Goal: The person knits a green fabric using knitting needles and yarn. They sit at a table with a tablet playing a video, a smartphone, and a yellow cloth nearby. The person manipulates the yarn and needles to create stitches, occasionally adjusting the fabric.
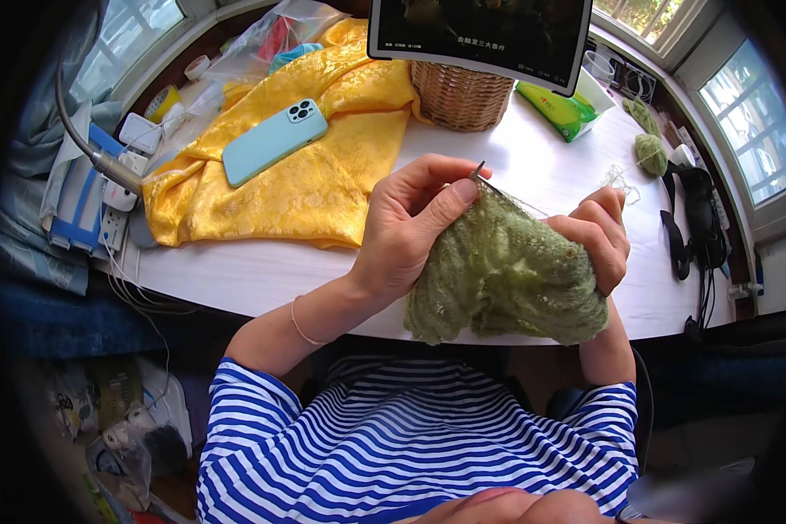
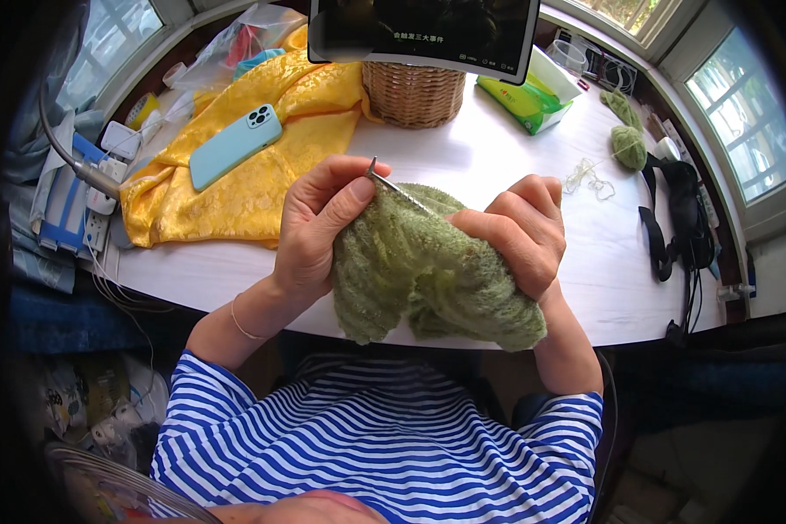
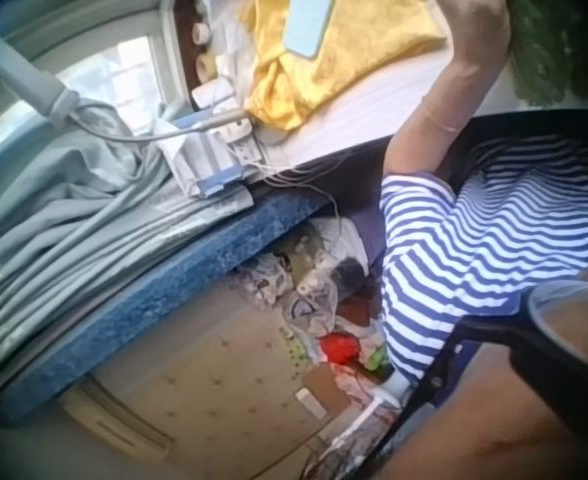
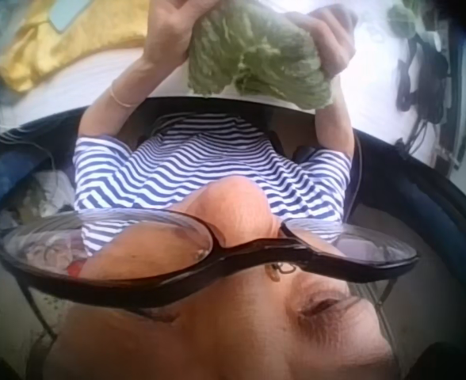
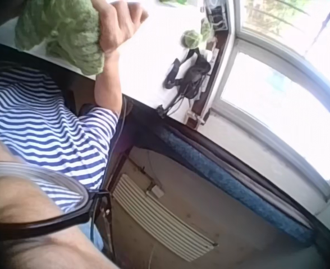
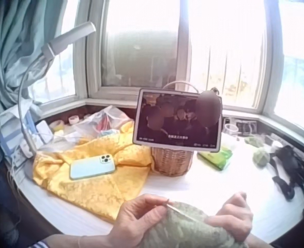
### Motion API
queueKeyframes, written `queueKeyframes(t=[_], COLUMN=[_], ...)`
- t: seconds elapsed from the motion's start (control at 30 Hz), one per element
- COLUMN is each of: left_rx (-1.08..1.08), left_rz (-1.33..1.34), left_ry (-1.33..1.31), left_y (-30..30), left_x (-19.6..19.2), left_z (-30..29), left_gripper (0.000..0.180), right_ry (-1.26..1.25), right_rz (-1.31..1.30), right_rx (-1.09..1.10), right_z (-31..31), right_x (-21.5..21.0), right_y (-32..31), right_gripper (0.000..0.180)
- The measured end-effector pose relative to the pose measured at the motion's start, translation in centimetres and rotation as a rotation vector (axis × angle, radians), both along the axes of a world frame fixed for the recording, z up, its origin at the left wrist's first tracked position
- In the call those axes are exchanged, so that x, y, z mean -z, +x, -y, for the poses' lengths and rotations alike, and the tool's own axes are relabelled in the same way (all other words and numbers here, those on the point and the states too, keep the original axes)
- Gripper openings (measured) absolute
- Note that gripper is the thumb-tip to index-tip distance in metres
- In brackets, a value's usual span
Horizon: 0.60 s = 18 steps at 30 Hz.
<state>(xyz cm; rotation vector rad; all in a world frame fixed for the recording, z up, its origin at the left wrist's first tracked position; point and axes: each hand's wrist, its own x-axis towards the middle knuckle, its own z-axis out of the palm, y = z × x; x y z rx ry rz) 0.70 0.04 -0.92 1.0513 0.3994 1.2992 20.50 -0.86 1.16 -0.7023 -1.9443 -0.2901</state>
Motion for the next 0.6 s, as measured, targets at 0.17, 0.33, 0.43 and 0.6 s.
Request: queueKeyframes(t=[0.17, 0.33, 0.43, 0.6], left_rx=[0.004, 0.050, 0.111, 0.173], left_rz=[0.037, -0.053, -0.127, -0.258], left_ry=[-0.031, -0.006, -0.001, 0.030], left_y=[0.1, 0.4, 0.9, 1.0], left_x=[-0.1, 0.3, 0.1, 0.7], left_z=[0.0, 0.2, 0.7, 1.2], left_gripper=[0.013, 0.011, 0.013, 0.015], right_ry=[0.032, 0.011, -0.159, -0.356], right_rz=[0.000, 0.041, 0.178, 0.100], right_rx=[-0.003, 0.014, -0.048, -0.262], right_z=[-0.3, -0.4, -0.4, -1.4], right_x=[0.0, 0.1, -1.0, -0.5], right_y=[-0.1, -0.3, 0.3, -0.5], right_gripper=[0.027, 0.029, 0.051, 0.076])
